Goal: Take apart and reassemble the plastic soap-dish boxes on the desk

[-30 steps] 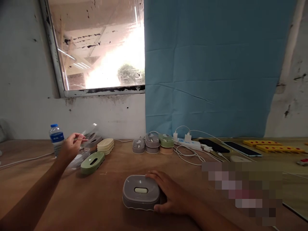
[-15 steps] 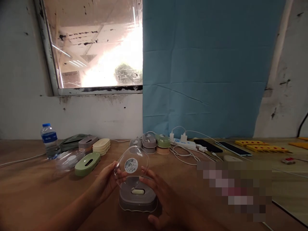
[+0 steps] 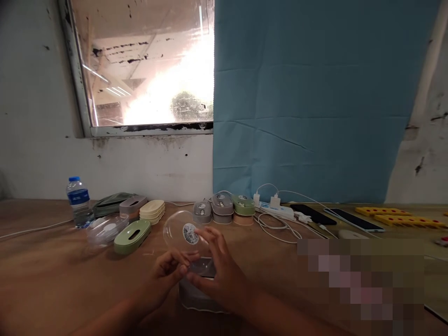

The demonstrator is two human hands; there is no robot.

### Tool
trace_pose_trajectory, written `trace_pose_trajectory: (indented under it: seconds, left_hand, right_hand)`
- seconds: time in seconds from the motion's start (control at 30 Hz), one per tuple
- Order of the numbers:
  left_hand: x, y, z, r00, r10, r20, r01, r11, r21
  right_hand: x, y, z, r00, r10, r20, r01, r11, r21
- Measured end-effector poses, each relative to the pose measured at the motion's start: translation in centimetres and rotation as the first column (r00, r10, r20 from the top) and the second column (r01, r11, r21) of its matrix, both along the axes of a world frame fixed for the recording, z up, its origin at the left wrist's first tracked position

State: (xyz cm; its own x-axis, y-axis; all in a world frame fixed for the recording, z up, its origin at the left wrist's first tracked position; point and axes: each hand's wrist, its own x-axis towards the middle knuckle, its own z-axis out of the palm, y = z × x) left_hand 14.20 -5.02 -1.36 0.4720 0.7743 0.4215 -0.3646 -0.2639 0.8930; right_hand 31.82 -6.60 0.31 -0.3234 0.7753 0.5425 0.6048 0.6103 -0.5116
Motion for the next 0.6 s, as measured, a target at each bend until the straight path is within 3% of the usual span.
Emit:
trace_pose_trajectory:
  seconds: [0.1, 0.27, 0.33, 0.47, 0.6]
  left_hand:
    - [-1.0, 1.0, 0.1, 0.998, 0.039, -0.039, -0.036, 0.997, 0.067]
    - [-2.8, 3.4, -0.2, 0.988, 0.14, 0.06, -0.147, 0.982, 0.119]
    - [-2.9, 3.6, -0.4, 0.991, 0.132, 0.008, -0.131, 0.98, 0.152]
    - [-2.3, 2.7, -0.7, 0.967, 0.087, -0.238, -0.036, 0.977, 0.21]
    - [-2.0, 2.3, -0.9, 0.933, 0.166, -0.321, -0.076, 0.959, 0.273]
  right_hand:
    - [0.2, 0.5, 0.7, 0.999, 0.01, 0.037, -0.014, 0.992, 0.125]
    - [3.8, 1.0, 0.1, 0.98, 0.161, 0.114, -0.188, 0.936, 0.296]
    - [5.2, 0.8, -0.7, 0.973, 0.202, 0.112, -0.225, 0.935, 0.275]
    - [6.5, 0.5, -1.9, 0.976, 0.21, 0.056, -0.217, 0.963, 0.163]
    - [6.5, 0.9, -2.3, 0.964, 0.263, 0.028, -0.264, 0.961, 0.077]
